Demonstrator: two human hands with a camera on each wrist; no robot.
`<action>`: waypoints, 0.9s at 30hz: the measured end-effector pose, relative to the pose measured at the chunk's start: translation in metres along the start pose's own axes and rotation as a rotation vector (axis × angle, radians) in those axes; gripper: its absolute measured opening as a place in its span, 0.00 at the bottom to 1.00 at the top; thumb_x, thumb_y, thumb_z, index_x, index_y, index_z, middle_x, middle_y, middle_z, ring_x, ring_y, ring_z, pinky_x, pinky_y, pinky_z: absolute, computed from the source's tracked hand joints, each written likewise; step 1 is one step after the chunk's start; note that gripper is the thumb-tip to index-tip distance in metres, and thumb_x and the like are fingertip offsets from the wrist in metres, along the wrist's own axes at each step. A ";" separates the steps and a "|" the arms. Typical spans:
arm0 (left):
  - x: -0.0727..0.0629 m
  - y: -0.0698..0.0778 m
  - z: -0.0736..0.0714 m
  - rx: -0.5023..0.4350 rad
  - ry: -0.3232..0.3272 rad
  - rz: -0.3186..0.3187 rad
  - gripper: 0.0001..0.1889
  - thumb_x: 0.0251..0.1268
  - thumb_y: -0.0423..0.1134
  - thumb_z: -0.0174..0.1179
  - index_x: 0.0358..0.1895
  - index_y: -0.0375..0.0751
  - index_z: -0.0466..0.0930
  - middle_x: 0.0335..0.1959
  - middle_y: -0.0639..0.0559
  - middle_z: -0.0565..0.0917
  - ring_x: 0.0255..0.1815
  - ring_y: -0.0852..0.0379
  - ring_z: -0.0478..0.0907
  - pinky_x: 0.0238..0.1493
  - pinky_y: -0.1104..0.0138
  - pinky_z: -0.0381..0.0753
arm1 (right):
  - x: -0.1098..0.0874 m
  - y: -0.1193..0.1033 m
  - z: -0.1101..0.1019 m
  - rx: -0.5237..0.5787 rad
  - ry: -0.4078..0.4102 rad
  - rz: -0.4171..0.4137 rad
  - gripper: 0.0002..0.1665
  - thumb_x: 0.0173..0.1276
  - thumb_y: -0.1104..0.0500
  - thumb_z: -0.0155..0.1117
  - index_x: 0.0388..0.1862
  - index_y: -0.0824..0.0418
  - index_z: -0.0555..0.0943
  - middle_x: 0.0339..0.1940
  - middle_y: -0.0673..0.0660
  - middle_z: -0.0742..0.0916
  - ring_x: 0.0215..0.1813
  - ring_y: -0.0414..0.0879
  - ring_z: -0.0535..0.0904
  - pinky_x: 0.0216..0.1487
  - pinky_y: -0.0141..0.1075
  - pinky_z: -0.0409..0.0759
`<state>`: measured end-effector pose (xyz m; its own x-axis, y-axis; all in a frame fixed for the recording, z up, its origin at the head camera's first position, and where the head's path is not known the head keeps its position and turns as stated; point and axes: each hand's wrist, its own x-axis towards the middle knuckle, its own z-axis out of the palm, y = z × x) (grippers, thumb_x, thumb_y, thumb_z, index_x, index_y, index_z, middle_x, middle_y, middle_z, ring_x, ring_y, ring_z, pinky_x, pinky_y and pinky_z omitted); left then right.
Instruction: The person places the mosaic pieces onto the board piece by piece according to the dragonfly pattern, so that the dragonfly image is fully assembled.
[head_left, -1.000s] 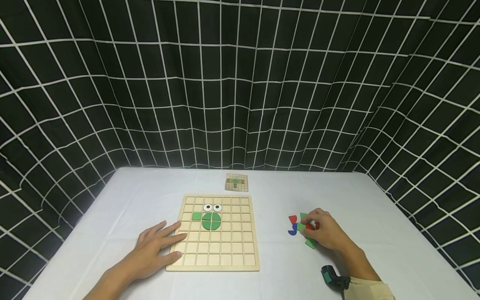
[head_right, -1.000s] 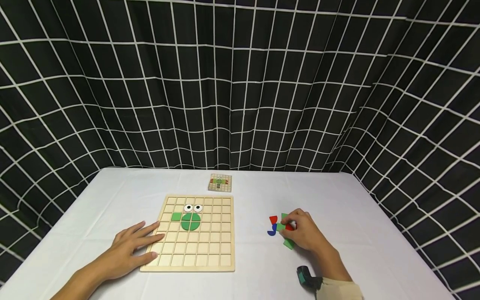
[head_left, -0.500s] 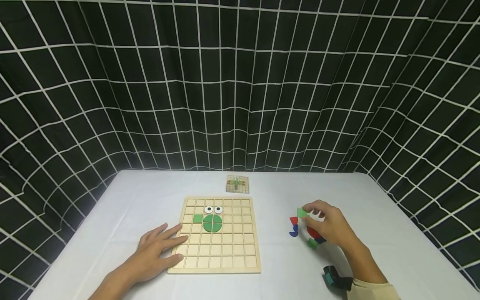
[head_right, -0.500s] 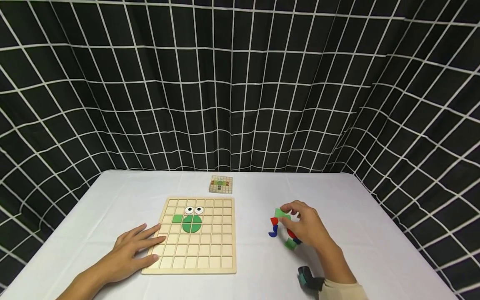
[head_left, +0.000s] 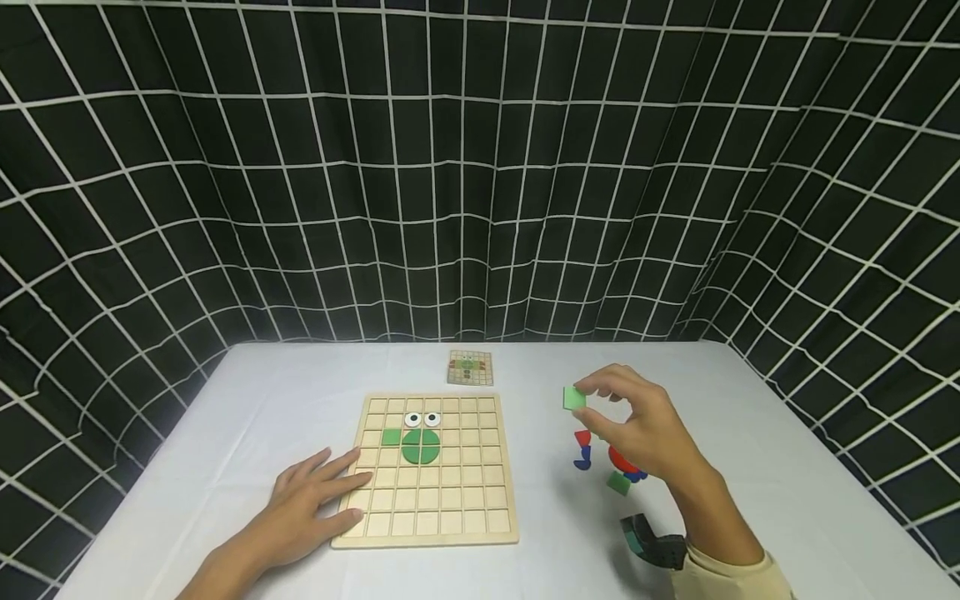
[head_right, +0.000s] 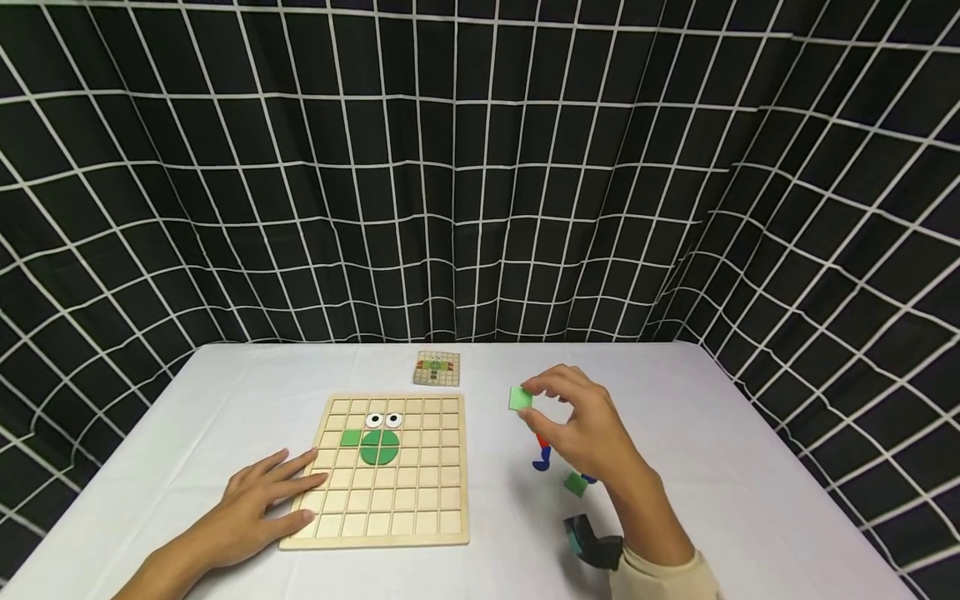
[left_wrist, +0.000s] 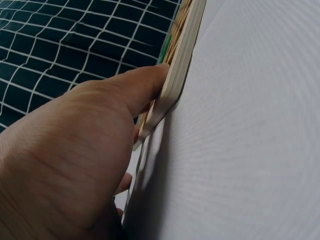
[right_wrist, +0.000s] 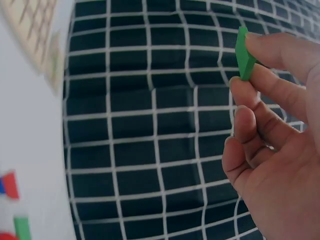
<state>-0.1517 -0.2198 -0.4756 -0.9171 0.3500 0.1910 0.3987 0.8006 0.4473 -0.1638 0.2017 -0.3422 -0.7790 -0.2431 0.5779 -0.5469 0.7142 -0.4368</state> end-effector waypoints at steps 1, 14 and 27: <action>0.000 0.000 0.000 -0.003 -0.003 -0.005 0.23 0.55 0.60 0.59 0.55 0.64 0.78 0.69 0.57 0.67 0.71 0.40 0.55 0.64 0.43 0.46 | 0.002 -0.004 0.001 0.007 0.003 -0.013 0.19 0.49 0.64 0.74 0.41 0.53 0.82 0.40 0.42 0.84 0.43 0.35 0.73 0.42 0.31 0.76; -0.001 -0.001 0.000 0.010 0.014 0.006 0.22 0.55 0.60 0.59 0.55 0.66 0.77 0.68 0.57 0.68 0.71 0.40 0.56 0.64 0.43 0.47 | 0.023 -0.048 0.020 0.159 0.089 -0.116 0.17 0.50 0.66 0.72 0.40 0.54 0.83 0.40 0.45 0.85 0.43 0.39 0.77 0.43 0.35 0.76; 0.000 -0.002 0.000 0.005 0.006 0.000 0.22 0.55 0.61 0.59 0.55 0.66 0.77 0.69 0.58 0.67 0.71 0.40 0.55 0.65 0.42 0.46 | 0.043 -0.083 0.063 0.297 0.092 -0.095 0.16 0.53 0.64 0.71 0.43 0.59 0.83 0.40 0.48 0.86 0.41 0.41 0.76 0.42 0.38 0.77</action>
<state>-0.1525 -0.2214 -0.4769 -0.9173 0.3468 0.1958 0.3982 0.8031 0.4433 -0.1712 0.0903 -0.3242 -0.6965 -0.2292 0.6799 -0.6920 0.4649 -0.5522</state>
